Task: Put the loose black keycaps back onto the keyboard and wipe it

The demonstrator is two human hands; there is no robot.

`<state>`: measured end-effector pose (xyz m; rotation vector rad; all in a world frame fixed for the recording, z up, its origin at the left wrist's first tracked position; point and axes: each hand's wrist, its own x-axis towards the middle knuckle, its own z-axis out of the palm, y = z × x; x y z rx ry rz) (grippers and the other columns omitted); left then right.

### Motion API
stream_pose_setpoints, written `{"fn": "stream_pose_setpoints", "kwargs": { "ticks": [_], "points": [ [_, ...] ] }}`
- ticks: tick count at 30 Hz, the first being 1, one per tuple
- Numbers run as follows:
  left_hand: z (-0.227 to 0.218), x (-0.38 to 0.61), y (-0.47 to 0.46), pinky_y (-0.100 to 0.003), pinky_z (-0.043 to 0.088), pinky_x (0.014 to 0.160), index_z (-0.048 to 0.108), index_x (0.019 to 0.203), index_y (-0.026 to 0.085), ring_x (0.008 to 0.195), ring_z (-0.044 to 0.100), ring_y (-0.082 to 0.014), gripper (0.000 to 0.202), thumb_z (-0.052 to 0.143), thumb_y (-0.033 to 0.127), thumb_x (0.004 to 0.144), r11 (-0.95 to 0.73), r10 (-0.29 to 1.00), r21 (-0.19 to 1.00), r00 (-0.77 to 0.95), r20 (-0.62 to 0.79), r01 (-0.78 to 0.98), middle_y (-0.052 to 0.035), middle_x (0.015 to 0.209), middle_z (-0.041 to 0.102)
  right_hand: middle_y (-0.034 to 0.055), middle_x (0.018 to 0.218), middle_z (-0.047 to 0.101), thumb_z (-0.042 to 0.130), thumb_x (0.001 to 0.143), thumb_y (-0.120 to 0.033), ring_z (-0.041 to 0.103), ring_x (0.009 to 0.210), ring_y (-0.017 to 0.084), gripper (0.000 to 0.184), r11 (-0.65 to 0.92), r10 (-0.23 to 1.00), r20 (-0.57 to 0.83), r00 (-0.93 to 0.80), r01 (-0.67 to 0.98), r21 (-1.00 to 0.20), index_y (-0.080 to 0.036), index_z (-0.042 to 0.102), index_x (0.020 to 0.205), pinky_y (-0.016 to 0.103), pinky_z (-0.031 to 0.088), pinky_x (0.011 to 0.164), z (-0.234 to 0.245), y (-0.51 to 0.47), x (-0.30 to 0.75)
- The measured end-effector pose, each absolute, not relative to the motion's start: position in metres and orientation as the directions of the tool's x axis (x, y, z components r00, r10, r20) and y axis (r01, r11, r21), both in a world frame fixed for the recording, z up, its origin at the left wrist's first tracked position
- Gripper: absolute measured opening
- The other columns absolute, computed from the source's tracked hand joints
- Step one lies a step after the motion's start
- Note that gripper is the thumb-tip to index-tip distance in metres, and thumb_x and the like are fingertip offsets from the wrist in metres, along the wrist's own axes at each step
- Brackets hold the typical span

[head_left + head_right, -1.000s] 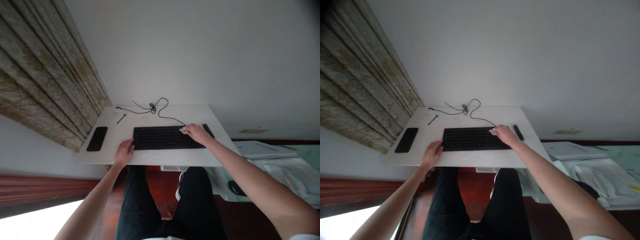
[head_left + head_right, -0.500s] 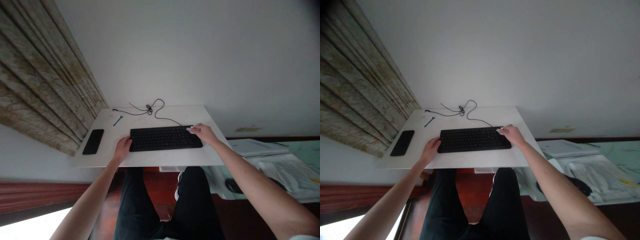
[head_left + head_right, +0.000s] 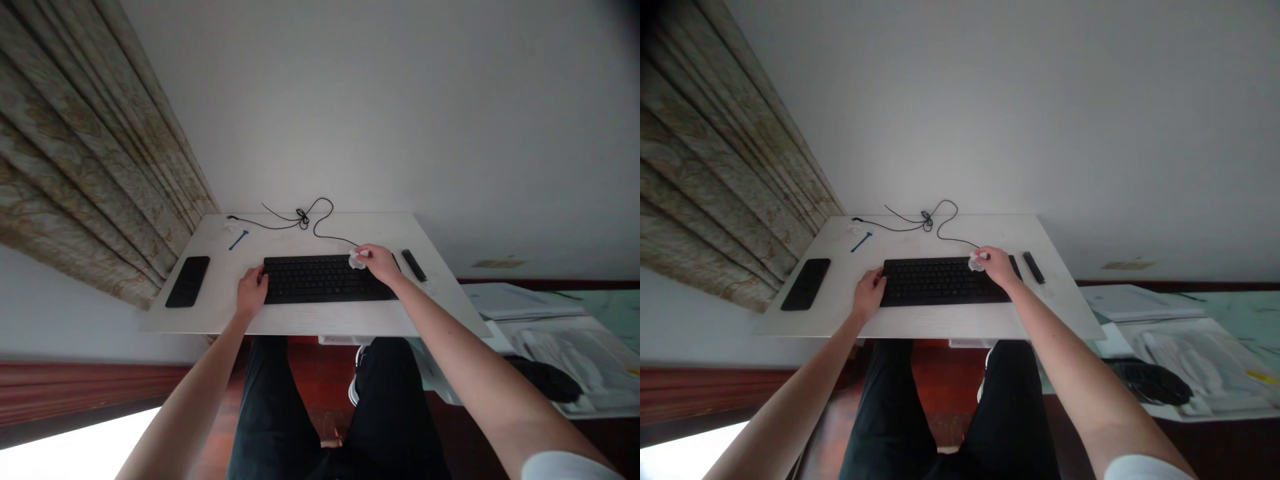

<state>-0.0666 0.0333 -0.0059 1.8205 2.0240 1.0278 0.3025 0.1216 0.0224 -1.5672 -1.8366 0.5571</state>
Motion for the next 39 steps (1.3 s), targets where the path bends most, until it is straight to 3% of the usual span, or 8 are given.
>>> {"fn": "stream_pose_setpoints", "kwargs": {
  "ticks": [8, 14, 20, 29, 39],
  "points": [
    [-0.008, -0.068, 0.034, -0.039, 0.051, 0.094, 0.065, 0.124, 0.02, 0.09, 0.066, -0.0223, 0.037, 0.048, 0.025, 0.092, -0.021, 0.944, 0.633, -0.193, 0.268, 0.774, -0.0082, 0.104, 0.068, 0.0029, 0.074, 0.071, 0.064, 0.083, -0.025, 0.061, 0.064, 0.015, 0.019, 0.332, 0.94, 0.204, -0.272, 0.6, -0.728, -0.016, 0.076, 0.095, 0.028, 0.047, 0.066, 0.017, 0.125, 0.192],
    [-0.006, -0.068, 0.035, -0.037, 0.049, 0.094, 0.065, 0.124, 0.018, 0.096, 0.065, -0.0224, 0.038, 0.047, 0.019, 0.091, 0.001, 0.953, 0.61, -0.187, 0.24, 0.792, -0.0088, 0.106, 0.068, 0.0069, 0.106, 0.075, 0.062, 0.086, -0.013, 0.068, 0.094, 0.018, 0.026, 0.485, 0.853, 0.211, -0.477, 0.579, -0.655, -0.018, 0.076, 0.106, 0.028, 0.049, 0.089, 0.019, 0.127, 0.087],
    [-0.001, -0.068, 0.036, -0.035, 0.048, 0.091, 0.067, 0.12, 0.017, 0.097, 0.065, -0.0226, 0.037, 0.043, 0.014, 0.092, 0.058, 0.964, 0.581, -0.196, 0.178, 0.812, -0.0104, 0.105, 0.069, 0.0112, 0.117, 0.071, 0.052, 0.091, -0.008, 0.064, 0.109, 0.018, 0.032, 0.629, 0.737, 0.179, -0.652, 0.564, -0.536, -0.013, 0.072, 0.116, 0.029, 0.044, 0.1, 0.028, 0.127, 0.041],
    [-0.004, -0.069, 0.035, -0.035, 0.049, 0.097, 0.066, 0.125, 0.019, 0.101, 0.066, -0.0212, 0.039, 0.041, 0.017, 0.095, 0.025, 0.955, 0.642, -0.208, 0.211, 0.766, -0.0089, 0.109, 0.07, 0.0163, 0.105, 0.069, 0.048, 0.091, -0.001, 0.059, 0.102, 0.023, 0.03, 0.685, 0.719, 0.067, -0.691, 0.69, -0.233, -0.009, 0.074, 0.104, 0.033, 0.044, 0.092, 0.042, 0.126, 0.098],
    [-0.005, -0.068, 0.033, -0.038, 0.049, 0.103, 0.066, 0.125, 0.018, 0.105, 0.066, -0.023, 0.038, 0.043, 0.025, 0.095, 0.017, 0.948, 0.662, -0.222, 0.228, 0.75, -0.0093, 0.112, 0.07, 0.0144, 0.104, 0.071, 0.047, 0.086, 0.002, 0.061, 0.099, 0.024, 0.035, 0.614, 0.788, 0.155, -0.596, 0.779, -0.125, -0.012, 0.076, 0.1, 0.037, 0.048, 0.095, 0.028, 0.127, 0.258]
  ]
}}
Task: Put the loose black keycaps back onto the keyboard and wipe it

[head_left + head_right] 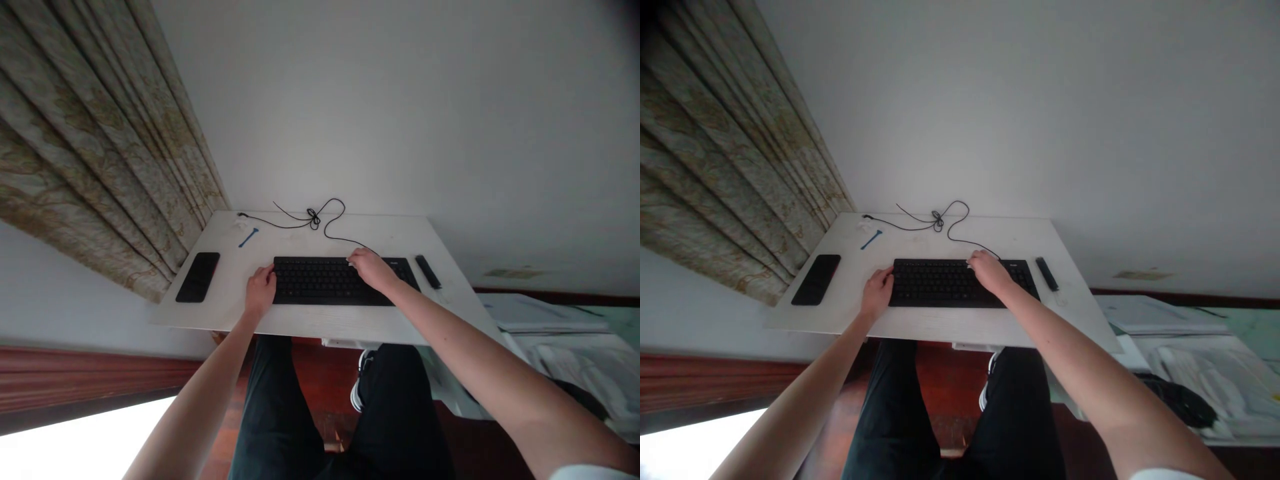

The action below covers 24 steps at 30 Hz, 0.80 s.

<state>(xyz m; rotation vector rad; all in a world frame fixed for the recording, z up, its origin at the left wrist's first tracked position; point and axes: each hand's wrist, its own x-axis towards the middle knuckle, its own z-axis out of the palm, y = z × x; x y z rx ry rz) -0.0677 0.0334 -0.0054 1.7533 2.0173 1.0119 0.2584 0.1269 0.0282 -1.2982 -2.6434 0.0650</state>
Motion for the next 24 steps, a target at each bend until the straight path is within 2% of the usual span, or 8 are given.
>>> {"fn": "stream_pose_setpoints", "kwargs": {
  "ticks": [6, 13, 16, 19, 24],
  "points": [
    [-0.005, -0.066, 0.034, -0.04, 0.049, 0.103, 0.067, 0.124, 0.019, 0.106, 0.066, -0.0239, 0.039, 0.043, 0.027, 0.095, 0.022, 0.947, 0.654, -0.225, 0.228, 0.756, -0.0095, 0.112, 0.07, 0.0131, 0.102, 0.072, 0.046, 0.085, 0.0, 0.064, 0.093, 0.023, 0.035, 0.462, 0.878, 0.203, -0.434, 0.879, -0.116, -0.014, 0.077, 0.095, 0.036, 0.05, 0.093, 0.022, 0.126, 0.357],
    [-0.004, -0.065, 0.034, -0.039, 0.048, 0.104, 0.068, 0.122, 0.018, 0.107, 0.066, -0.0238, 0.038, 0.044, 0.028, 0.094, 0.013, 0.943, 0.658, -0.228, 0.243, 0.753, -0.0098, 0.112, 0.069, 0.0113, 0.096, 0.074, 0.046, 0.083, -0.005, 0.068, 0.089, 0.022, 0.034, 0.199, 0.946, 0.304, -0.109, 0.938, -0.284, -0.015, 0.077, 0.093, 0.035, 0.051, 0.091, 0.013, 0.119, 0.379],
    [-0.004, -0.065, 0.034, -0.039, 0.049, 0.102, 0.067, 0.123, 0.018, 0.102, 0.066, -0.0234, 0.039, 0.045, 0.028, 0.093, 0.019, 0.945, 0.65, -0.226, 0.237, 0.76, -0.0098, 0.11, 0.069, 0.0103, 0.095, 0.075, 0.048, 0.083, -0.006, 0.069, 0.088, 0.021, 0.03, 0.243, 0.944, 0.297, -0.143, 0.909, -0.338, -0.016, 0.076, 0.09, 0.033, 0.05, 0.09, 0.013, 0.118, 0.362],
    [-0.004, -0.065, 0.034, -0.038, 0.05, 0.099, 0.066, 0.124, 0.019, 0.099, 0.066, -0.0225, 0.039, 0.047, 0.028, 0.092, 0.029, 0.948, 0.646, -0.226, 0.224, 0.762, -0.0088, 0.109, 0.069, 0.0055, 0.092, 0.075, 0.052, 0.083, -0.009, 0.069, 0.085, 0.019, 0.024, 0.322, 0.938, 0.268, -0.222, 0.846, -0.426, -0.02, 0.071, 0.091, 0.03, 0.05, 0.084, 0.018, 0.116, 0.348],
    [-0.002, -0.065, 0.033, -0.037, 0.051, 0.097, 0.066, 0.124, 0.02, 0.094, 0.067, -0.0218, 0.038, 0.048, 0.029, 0.092, 0.037, 0.948, 0.652, -0.232, 0.216, 0.758, -0.008, 0.108, 0.069, 0.003, 0.086, 0.074, 0.057, 0.083, -0.019, 0.066, 0.077, 0.018, 0.009, 0.321, 0.947, 0.211, -0.243, 0.773, -0.548, -0.022, 0.064, 0.088, 0.029, 0.048, 0.073, 0.029, 0.115, 0.343]
  ]
}}
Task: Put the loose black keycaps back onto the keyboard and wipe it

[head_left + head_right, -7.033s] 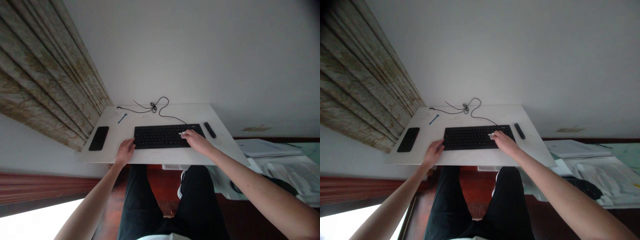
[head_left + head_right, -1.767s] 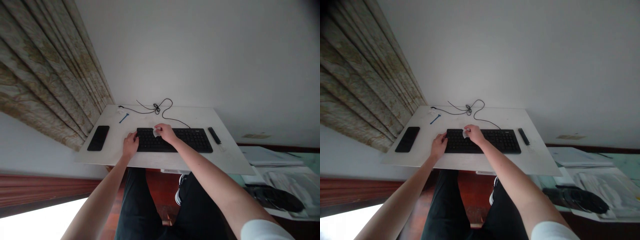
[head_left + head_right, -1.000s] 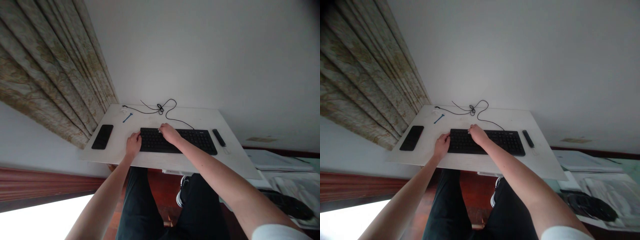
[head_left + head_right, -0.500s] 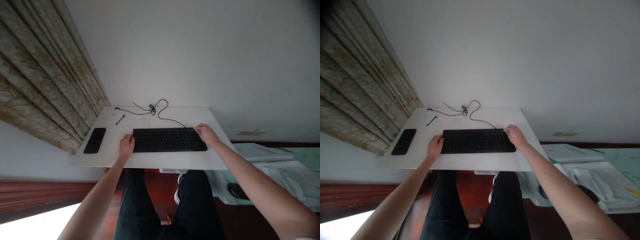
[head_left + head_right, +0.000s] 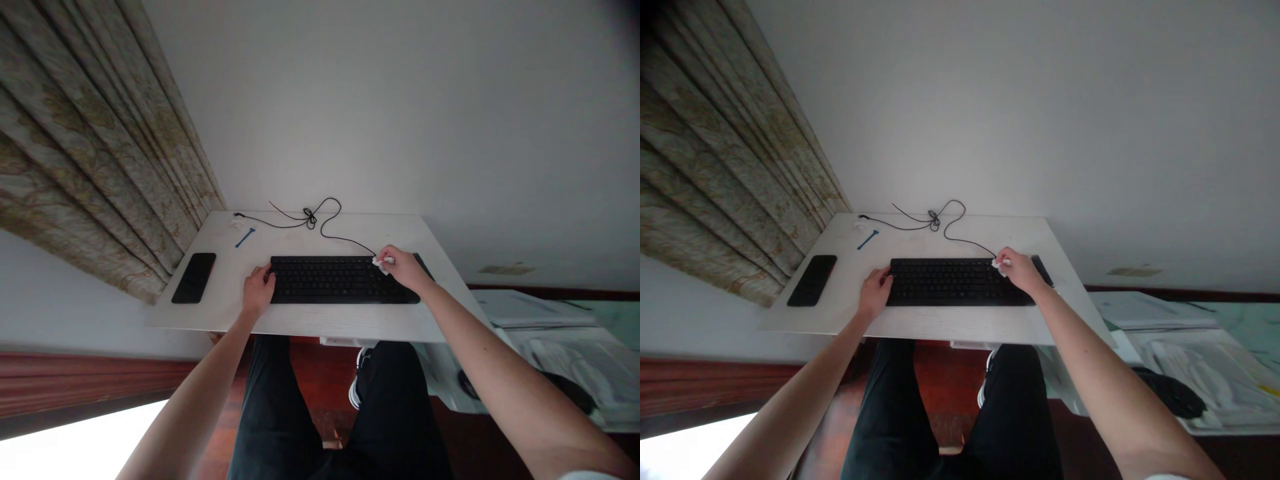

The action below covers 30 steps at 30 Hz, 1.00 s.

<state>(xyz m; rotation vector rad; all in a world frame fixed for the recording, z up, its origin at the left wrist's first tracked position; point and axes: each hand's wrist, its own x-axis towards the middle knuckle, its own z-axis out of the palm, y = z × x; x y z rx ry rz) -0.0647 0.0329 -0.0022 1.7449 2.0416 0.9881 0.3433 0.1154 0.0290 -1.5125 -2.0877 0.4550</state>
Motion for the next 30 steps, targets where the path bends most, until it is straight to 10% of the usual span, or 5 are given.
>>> {"fn": "stream_pose_setpoints", "kwargs": {
  "ticks": [20, 30],
  "points": [
    [-0.005, -0.067, 0.034, -0.038, 0.049, 0.101, 0.066, 0.126, 0.018, 0.101, 0.066, -0.0221, 0.039, 0.047, 0.024, 0.093, 0.031, 0.953, 0.655, -0.22, 0.208, 0.755, -0.0087, 0.11, 0.069, 0.0039, 0.083, 0.07, 0.058, 0.084, -0.026, 0.065, 0.078, 0.017, 0.011, 0.401, 0.905, 0.216, -0.366, 0.57, -0.717, -0.019, 0.065, 0.085, 0.029, 0.05, 0.074, 0.025, 0.12, 0.231],
    [-0.001, -0.067, 0.033, -0.038, 0.049, 0.1, 0.066, 0.126, 0.02, 0.099, 0.066, -0.0219, 0.038, 0.048, 0.024, 0.093, 0.046, 0.956, 0.658, -0.224, 0.19, 0.751, -0.0077, 0.108, 0.07, 0.0139, 0.143, 0.056, 0.042, 0.095, -0.023, 0.049, 0.135, 0.026, 0.049, 0.479, 0.877, 0.197, -0.439, 0.753, -0.452, -0.019, 0.048, 0.143, 0.048, 0.039, 0.112, 0.004, 0.093, 0.267]
  ]
}}
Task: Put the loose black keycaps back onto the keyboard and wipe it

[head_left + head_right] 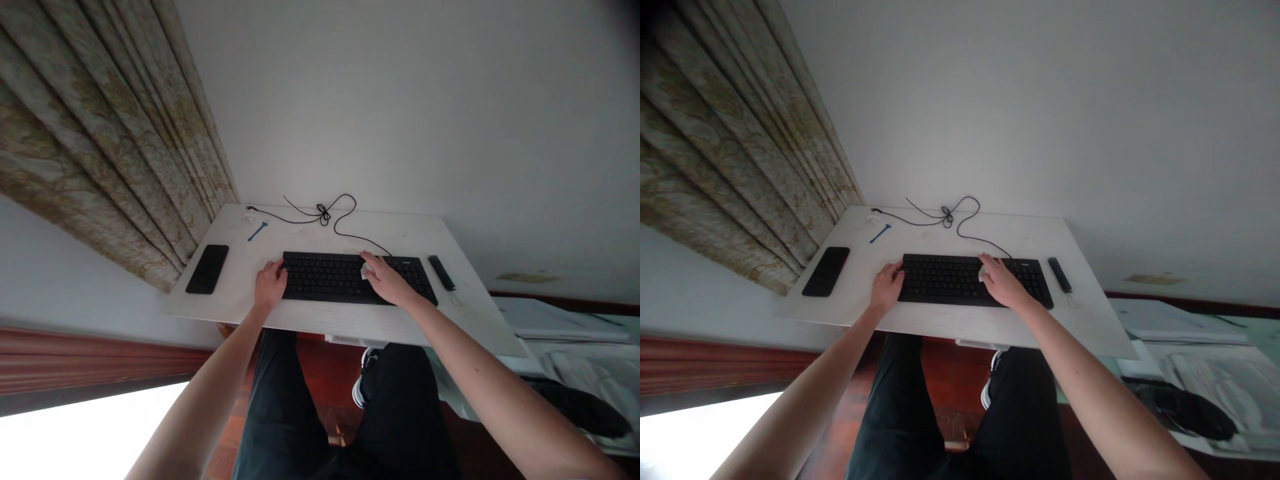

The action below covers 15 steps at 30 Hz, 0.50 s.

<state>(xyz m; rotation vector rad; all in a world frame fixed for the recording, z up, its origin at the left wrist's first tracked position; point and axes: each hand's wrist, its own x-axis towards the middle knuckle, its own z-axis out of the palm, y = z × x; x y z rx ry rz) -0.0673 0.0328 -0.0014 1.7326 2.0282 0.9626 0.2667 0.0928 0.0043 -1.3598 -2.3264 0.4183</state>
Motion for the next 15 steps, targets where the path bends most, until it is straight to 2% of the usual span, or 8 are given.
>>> {"fn": "stream_pose_setpoints", "kwargs": {
  "ticks": [3, 5, 8, 11, 15],
  "points": [
    [-0.002, -0.067, 0.032, -0.038, 0.049, 0.099, 0.066, 0.126, 0.02, 0.097, 0.066, -0.0218, 0.038, 0.048, 0.025, 0.093, 0.041, 0.956, 0.656, -0.221, 0.194, 0.754, -0.0075, 0.107, 0.07, 0.0175, 0.148, 0.049, 0.04, 0.095, -0.021, 0.042, 0.141, 0.03, 0.051, 0.487, 0.873, 0.211, -0.439, 0.802, -0.346, -0.014, 0.047, 0.145, 0.052, 0.036, 0.114, 0.0, 0.084, 0.286],
    [-0.002, -0.067, 0.033, -0.038, 0.049, 0.099, 0.066, 0.126, 0.019, 0.098, 0.066, -0.022, 0.039, 0.048, 0.025, 0.092, 0.032, 0.956, 0.659, -0.216, 0.2, 0.751, -0.0081, 0.108, 0.07, 0.0185, 0.143, 0.053, 0.042, 0.095, -0.024, 0.048, 0.134, 0.031, 0.045, 0.48, 0.873, 0.251, -0.418, 0.828, -0.289, -0.015, 0.055, 0.137, 0.05, 0.04, 0.11, 0.002, 0.08, 0.294],
    [-0.003, -0.068, 0.033, -0.037, 0.05, 0.1, 0.066, 0.126, 0.018, 0.1, 0.067, -0.0222, 0.039, 0.049, 0.026, 0.092, 0.028, 0.956, 0.663, -0.214, 0.202, 0.748, -0.0087, 0.11, 0.07, 0.0154, 0.123, 0.066, 0.049, 0.094, -0.026, 0.06, 0.114, 0.031, 0.035, 0.457, 0.877, 0.275, -0.393, 0.859, -0.23, -0.019, 0.067, 0.122, 0.047, 0.047, 0.099, 0.011, 0.08, 0.297],
    [-0.004, -0.068, 0.033, -0.038, 0.049, 0.1, 0.066, 0.126, 0.02, 0.101, 0.066, -0.0224, 0.038, 0.049, 0.025, 0.092, 0.031, 0.955, 0.656, -0.217, 0.204, 0.754, -0.0082, 0.111, 0.07, 0.0099, 0.106, 0.071, 0.05, 0.093, -0.023, 0.063, 0.099, 0.027, 0.028, 0.432, 0.893, 0.253, -0.373, 0.868, -0.246, -0.021, 0.073, 0.11, 0.042, 0.049, 0.092, 0.02, 0.087, 0.297],
    [-0.005, -0.068, 0.033, -0.037, 0.049, 0.101, 0.067, 0.125, 0.019, 0.101, 0.067, -0.0217, 0.039, 0.048, 0.023, 0.091, 0.026, 0.953, 0.666, -0.219, 0.209, 0.746, -0.008, 0.11, 0.07, 0.0073, 0.096, 0.072, 0.05, 0.091, -0.017, 0.065, 0.089, 0.024, 0.026, 0.415, 0.906, 0.221, -0.361, 0.864, -0.286, -0.021, 0.075, 0.095, 0.036, 0.048, 0.086, 0.028, 0.103, 0.299]
  ]
}}
